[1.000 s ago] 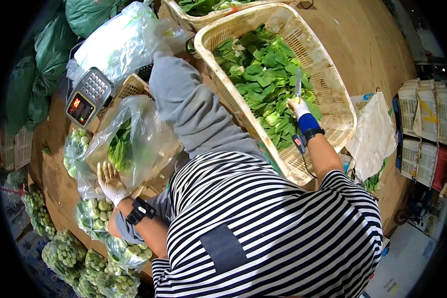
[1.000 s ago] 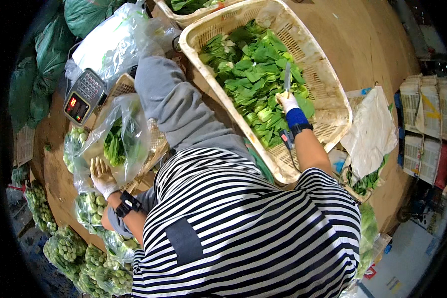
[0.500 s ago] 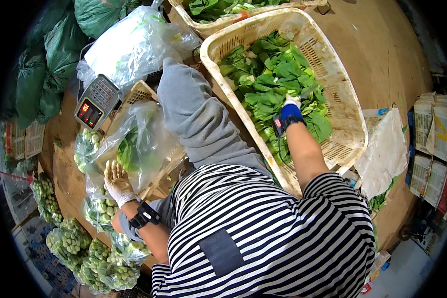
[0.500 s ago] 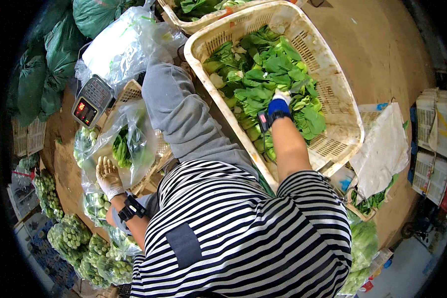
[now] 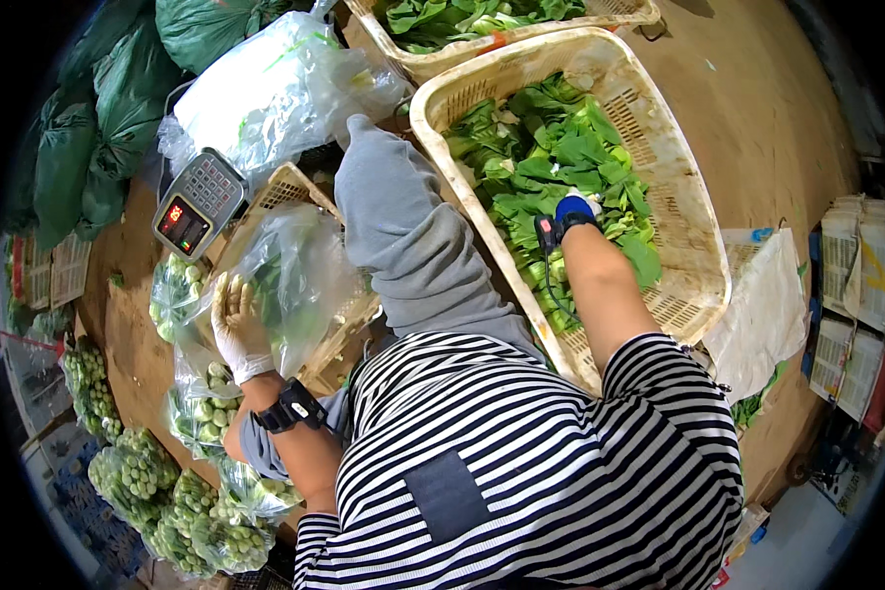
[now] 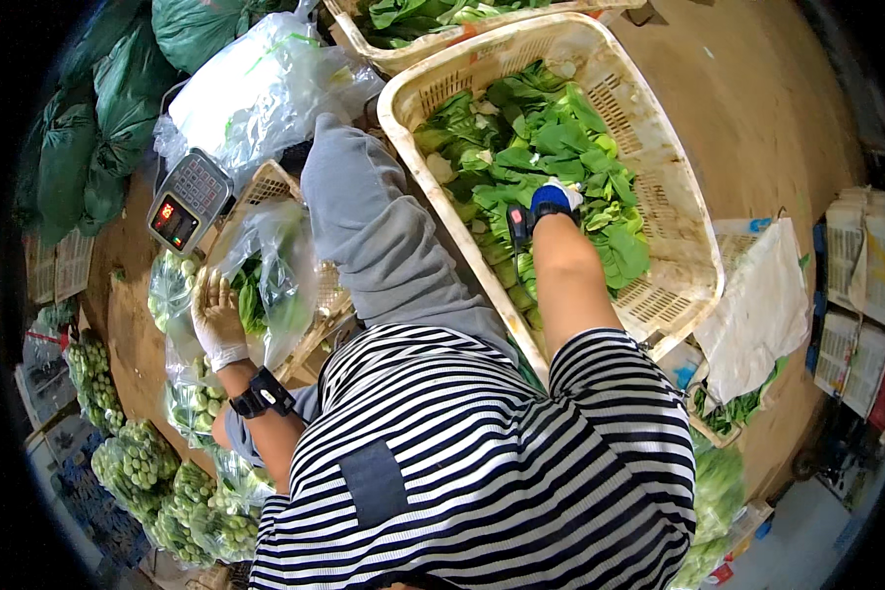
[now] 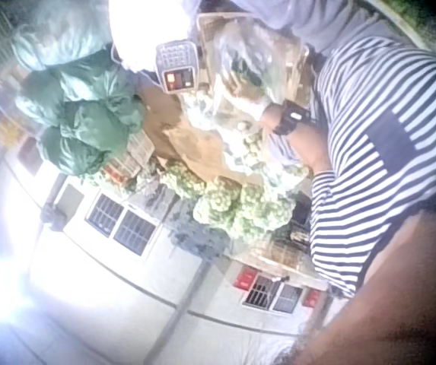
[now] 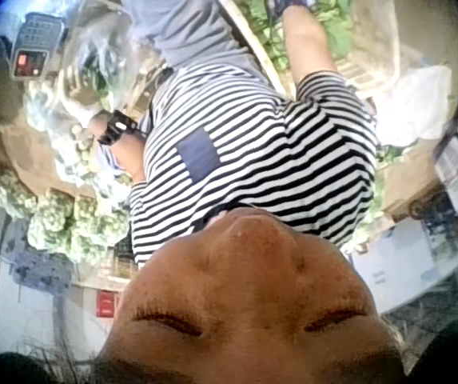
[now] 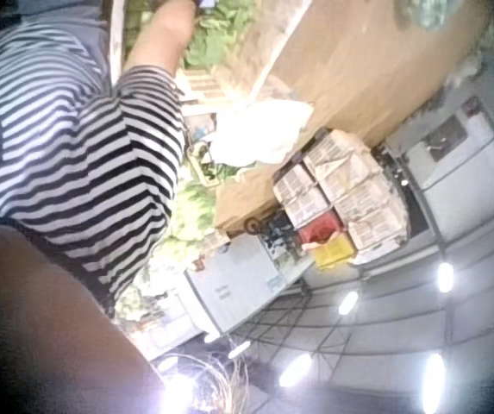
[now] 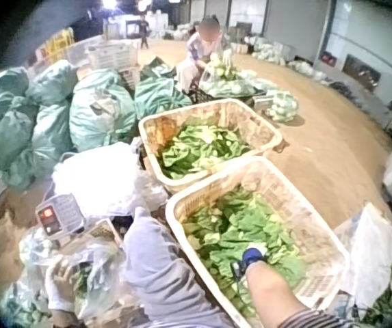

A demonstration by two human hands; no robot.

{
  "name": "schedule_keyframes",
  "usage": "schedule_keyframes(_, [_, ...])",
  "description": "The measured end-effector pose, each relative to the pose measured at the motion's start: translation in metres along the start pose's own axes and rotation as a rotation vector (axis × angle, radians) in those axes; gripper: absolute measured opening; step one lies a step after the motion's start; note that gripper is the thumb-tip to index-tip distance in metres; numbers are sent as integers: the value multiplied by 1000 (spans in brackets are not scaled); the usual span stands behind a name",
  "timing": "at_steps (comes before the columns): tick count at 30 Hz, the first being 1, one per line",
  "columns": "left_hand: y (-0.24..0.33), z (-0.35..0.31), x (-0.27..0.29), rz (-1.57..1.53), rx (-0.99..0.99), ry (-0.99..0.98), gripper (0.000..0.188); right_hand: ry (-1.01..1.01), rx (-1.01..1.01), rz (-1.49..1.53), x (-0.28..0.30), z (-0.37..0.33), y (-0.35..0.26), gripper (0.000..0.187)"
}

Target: The person sits on the floor and trims leafy green vegetables using a knife, removing unwanted parts. They place the trimmed vegetables into plastic bags, weigh them on a digital scale, and tie the bags shut before setting them aside.

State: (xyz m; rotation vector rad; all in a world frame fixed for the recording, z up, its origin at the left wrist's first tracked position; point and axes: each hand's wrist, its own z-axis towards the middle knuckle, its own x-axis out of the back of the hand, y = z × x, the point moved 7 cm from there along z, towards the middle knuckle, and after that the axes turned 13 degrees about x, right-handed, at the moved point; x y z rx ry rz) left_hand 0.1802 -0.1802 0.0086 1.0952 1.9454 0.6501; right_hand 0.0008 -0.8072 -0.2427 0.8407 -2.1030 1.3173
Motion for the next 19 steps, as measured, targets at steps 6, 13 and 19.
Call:
schedule_keyframes(6, [8, -3, 58, -38, 4, 116, 36, 12, 3, 24, 21, -56, -1, 68])
schedule_keyframes(13, [26, 0, -42, 192, -157, -24, 38, -260, 596, 463, 56, -90, -63, 42])
schedule_keyframes(19, [-8, -19, -255, 758, -406, -451, 48, -417, 1146, 593, 92, -188, -203, 54])
